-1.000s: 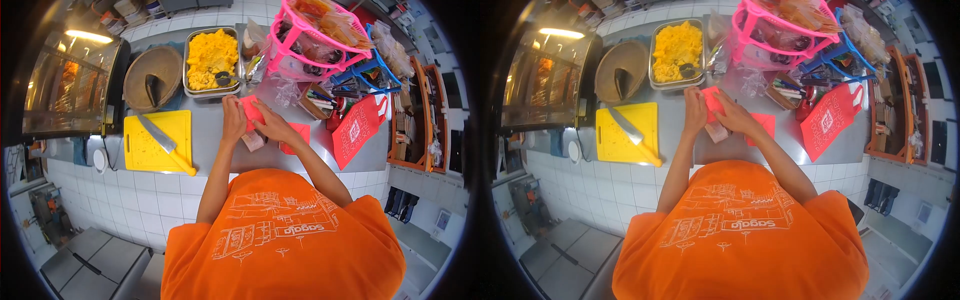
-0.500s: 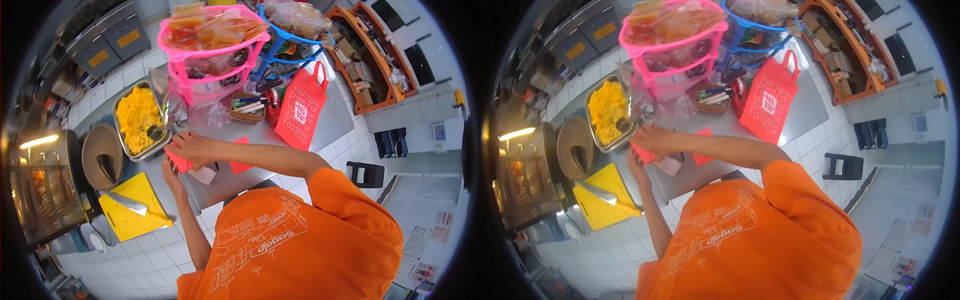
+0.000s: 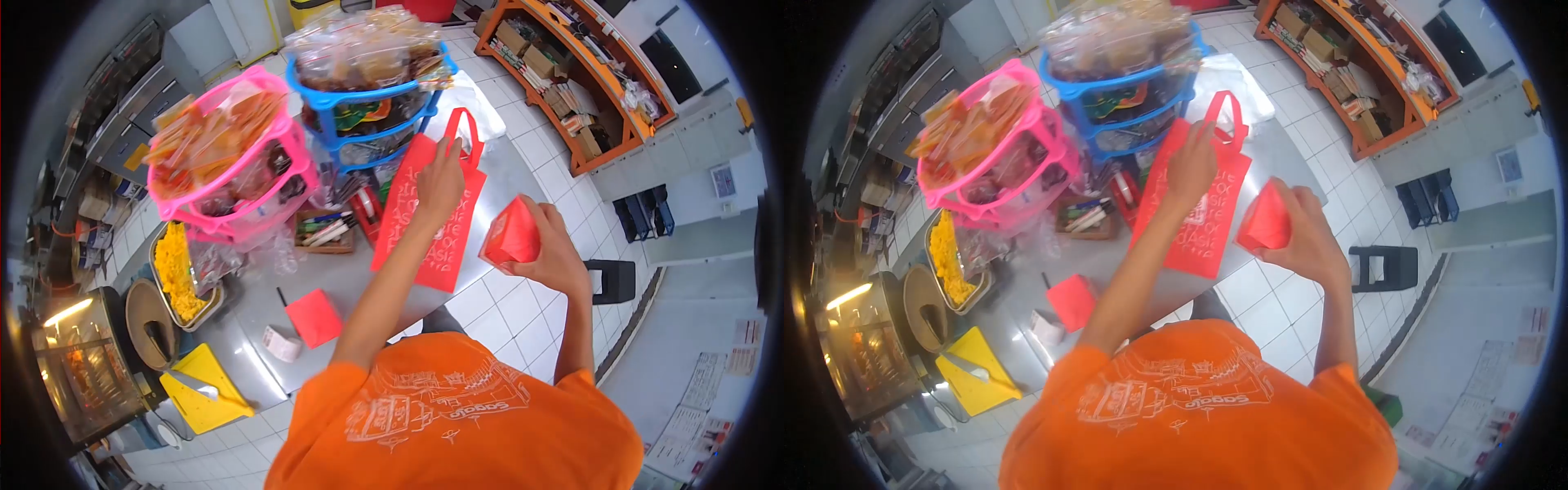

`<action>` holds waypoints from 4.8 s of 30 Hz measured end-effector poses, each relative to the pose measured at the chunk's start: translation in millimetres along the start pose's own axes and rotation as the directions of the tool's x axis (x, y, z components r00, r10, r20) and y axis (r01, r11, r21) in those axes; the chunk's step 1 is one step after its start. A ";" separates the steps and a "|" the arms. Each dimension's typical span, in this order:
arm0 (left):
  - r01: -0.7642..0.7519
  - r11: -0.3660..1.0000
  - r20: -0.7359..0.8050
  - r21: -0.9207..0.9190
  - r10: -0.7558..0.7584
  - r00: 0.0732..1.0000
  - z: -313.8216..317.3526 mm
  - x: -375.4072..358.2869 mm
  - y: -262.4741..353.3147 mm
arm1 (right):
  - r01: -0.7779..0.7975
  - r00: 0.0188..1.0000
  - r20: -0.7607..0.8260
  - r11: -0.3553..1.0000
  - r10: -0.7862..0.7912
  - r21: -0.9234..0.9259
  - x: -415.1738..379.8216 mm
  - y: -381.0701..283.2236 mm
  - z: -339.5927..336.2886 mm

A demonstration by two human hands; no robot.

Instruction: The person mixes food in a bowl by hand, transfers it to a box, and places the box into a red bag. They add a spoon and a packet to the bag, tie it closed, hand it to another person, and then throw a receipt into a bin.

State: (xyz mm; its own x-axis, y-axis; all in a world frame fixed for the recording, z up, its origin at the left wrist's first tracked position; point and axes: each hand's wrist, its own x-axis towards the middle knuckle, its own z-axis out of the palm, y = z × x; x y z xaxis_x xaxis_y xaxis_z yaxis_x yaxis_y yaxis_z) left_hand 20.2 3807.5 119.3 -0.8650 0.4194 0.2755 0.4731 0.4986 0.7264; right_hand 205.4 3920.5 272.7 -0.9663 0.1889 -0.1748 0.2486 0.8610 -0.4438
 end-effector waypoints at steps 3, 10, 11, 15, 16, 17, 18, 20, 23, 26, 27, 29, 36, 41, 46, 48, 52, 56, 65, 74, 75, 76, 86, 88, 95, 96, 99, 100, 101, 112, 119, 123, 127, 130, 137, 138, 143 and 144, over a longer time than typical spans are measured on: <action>0.174 0.947 0.110 0.270 -0.210 0.971 91.0 54.7 -26.7 | -0.050 0.995 -0.079 0.992 0.060 0.118 13.3 72.7 -22.7; 0.164 0.986 -0.081 0.014 -0.162 0.983 74.9 16.4 -44.9 | 0.024 1.000 -0.026 0.912 -0.015 0.410 63.5 173.5 -61.5; 0.166 0.984 -0.091 -0.056 -0.171 0.981 51.7 2.0 -23.7 | 0.059 0.998 -0.024 0.905 -0.054 0.420 73.3 176.2 -68.7; 0.083 0.976 -0.311 -0.201 -0.144 0.939 6.1 -46.0 23.2 | 0.347 0.937 -0.161 0.873 -0.310 0.344 112.6 166.1 -111.4; 0.076 0.959 -0.349 -0.272 -0.172 0.921 1.0 -56.1 31.1 | 0.382 0.924 -0.162 0.839 -0.346 0.387 121.4 159.8 -122.0; 0.096 0.904 -0.337 -0.417 -0.251 0.908 -2.2 -62.4 36.7 | 0.414 0.910 -0.166 0.803 -0.380 0.429 129.2 151.6 -132.2; 0.105 0.827 -0.315 -0.552 -0.324 0.892 -5.2 -66.2 40.4 | 0.444 0.894 -0.172 0.764 -0.414 0.468 137.6 145.7 -137.1; 0.135 0.683 -0.280 -0.718 -0.460 0.842 -7.1 -65.1 45.3 | 0.520 0.845 -0.190 0.688 -0.499 0.507 156.5 136.1 -138.9; 0.077 0.604 -0.331 -0.794 -0.534 0.778 -12.0 -59.2 61.3 | 0.546 0.792 -0.160 0.566 -0.589 0.617 168.7 112.2 -145.2; -0.028 0.681 -0.480 -0.732 -0.486 0.730 -17.0 -54.0 55.8 | 0.600 0.727 -0.166 0.499 -0.667 0.625 178.7 101.5 -150.7; -0.058 0.715 -0.528 -0.697 -0.458 0.715 -17.8 -56.2 51.4 | 0.607 0.727 -0.169 0.508 -0.666 0.611 178.0 98.0 -151.5; -0.003 0.810 -0.594 -0.587 -0.428 0.681 -19.7 -58.9 44.9 | 0.626 0.728 -0.185 0.529 -0.660 0.573 176.1 91.0 -154.6; 0.320 0.947 -0.784 0.014 -0.188 0.592 -62.7 -100.4 39.4 | 0.368 0.889 0.073 0.800 -0.452 0.474 152.1 85.0 -105.9; 0.233 0.972 -0.804 -0.035 -0.166 0.571 -112.4 -159.5 24.6 | 0.215 0.960 0.154 0.968 -0.234 0.129 141.0 111.7 33.6; 0.018 0.974 -0.728 -0.227 -0.182 0.661 -147.7 -180.3 25.0 | 0.026 1.000 0.011 0.994 -0.025 -0.109 118.0 98.3 139.6; 0.016 0.949 -0.666 -0.314 -0.232 0.709 -153.6 -182.5 34.9 | -0.009 0.998 -0.064 0.974 -0.006 -0.226 115.0 78.7 134.9; -0.027 0.877 -0.572 -0.480 -0.289 0.768 -149.0 -182.0 32.9 | 0.226 0.944 0.088 0.820 -0.317 0.526 64.0 -45.6 17.3; -0.001 0.853 -0.458 -0.522 -0.280 0.844 -162.3 -188.5 40.3 | 0.511 0.770 0.192 0.768 -0.609 0.386 26.9 -86.4 82.4; 0.131 0.942 -0.630 -0.307 -0.305 0.714 -181.9 -226.7 0.1 | 0.155 0.907 0.206 0.746 -0.367 0.648 58.1 -33.1 96.6; 0.119 0.979 -0.496 -0.168 -0.188 0.848 -157.5 -202.3 38.4 | 0.107 0.882 0.247 0.681 -0.401 0.724 40.9 -60.2 56.7; 0.083 0.984 -0.449 -0.157 -0.146 0.882 -150.0 -196.3 46.1 | 0.171 0.905 0.208 0.765 -0.372 0.621 41.0 -70.2 65.0; 0.044 0.988 -0.396 -0.147 -0.100 0.913 -146.1 -192.1 50.6 | 0.221 0.925 0.163 0.835 -0.343 0.505 42.5 -78.0 75.2; 0.166 0.881 0.322 0.444 -0.330 0.888 -233.2 -242.9 57.8 | 0.357 0.924 -0.266 0.868 -0.274 0.346 84.9 -17.1 66.6; 0.316 0.941 0.374 0.122 -0.339 0.864 -270.5 -227.9 105.1 | 0.263 0.963 -0.187 0.829 -0.195 0.494 79.8 -29.6 60.7; 0.367 0.862 -0.331 0.350 -0.253 0.909 -117.9 -161.8 38.0 | 0.350 0.906 0.043 0.801 -0.421 0.487 42.4 -20.8 90.7; 0.413 0.874 -0.190 0.254 -0.374 0.908 -119.5 -167.5 38.4 | 0.338 0.904 0.088 0.824 -0.419 0.455 44.5 -16.6 91.1; 0.430 0.887 -0.077 0.170 -0.423 0.903 -134.3 -184.7 62.1 | 0.177 0.982 -0.001 0.920 -0.189 0.349 73.4 -6.7 86.2; 0.334 0.905 -0.266 0.265 -0.265 0.927 -142.5 -178.5 85.5 | 0.139 0.987 0.036 0.936 -0.158 0.322 76.0 -12.0 78.3; 0.266 0.892 -0.428 0.365 -0.093 0.899 -143.1 -178.0 105.7 | 0.098 0.988 0.090 0.953 -0.129 0.288 71.6 -19.6 63.9; 0.189 0.963 -0.017 0.193 -0.189 0.982 -139.5 -279.8 43.4 | 0.283 0.957 -0.169 0.881 -0.235 0.378 90.4 28.3 55.1; 0.558 0.748 -0.046 0.358 -0.583 0.811 -158.1 -327.6 41.5 | 0.336 0.941 -0.121 0.840 -0.316 0.426 75.5 11.7 62.9; 0.585 0.641 -0.423 0.496 -0.409 0.808 -173.1 -238.2 134.8 | 0.357 0.923 0.034 0.886 -0.383 0.297 59.1 -16.2 93.2; 0.711 0.629 -0.707 0.314 -0.345 0.618 -146.1 -214.0 130.2 | 0.335 0.921 0.134 0.919 -0.366 0.207 46.7 -53.9 87.1; 0.829 0.506 -0.648 0.240 -0.553 0.524 -154.9 -263.9 39.6 | 0.314 0.927 0.142 0.924 -0.348 0.217 48.9 -53.2 90.2; 0.537 0.835 -0.582 0.121 -0.378 0.720 -147.7 -238.3 126.0 | 0.418 0.901 0.052 0.894 -0.431 0.161 49.2 -55.7 110.4; 0.523 0.848 -0.544 0.085 -0.401 0.737 -133.1 -232.7 115.7 | 0.427 0.886 0.100 0.881 -0.452 0.203 44.6 -59.6 107.0; 0.438 0.893 -0.501 0.105 -0.333 0.799 -113.9 -232.7 47.4 | 0.608 0.722 0.118 0.706 -0.682 0.364 51.2 -41.0 106.2; 0.528 0.846 -0.472 0.067 -0.440 0.764 -122.7 -235.1 47.7 | 0.682 0.659 0.072 0.635 -0.749 0.362 61.2 -25.1 109.6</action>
State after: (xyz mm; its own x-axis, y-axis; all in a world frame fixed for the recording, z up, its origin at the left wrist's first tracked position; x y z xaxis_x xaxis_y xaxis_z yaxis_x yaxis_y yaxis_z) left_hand 225.6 3639.6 166.4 -0.9480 -0.2566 0.1884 -0.0454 0.6947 0.7179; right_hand 147.3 3858.7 176.8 -0.8181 -0.5542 0.1537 -0.4773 0.5052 -0.7190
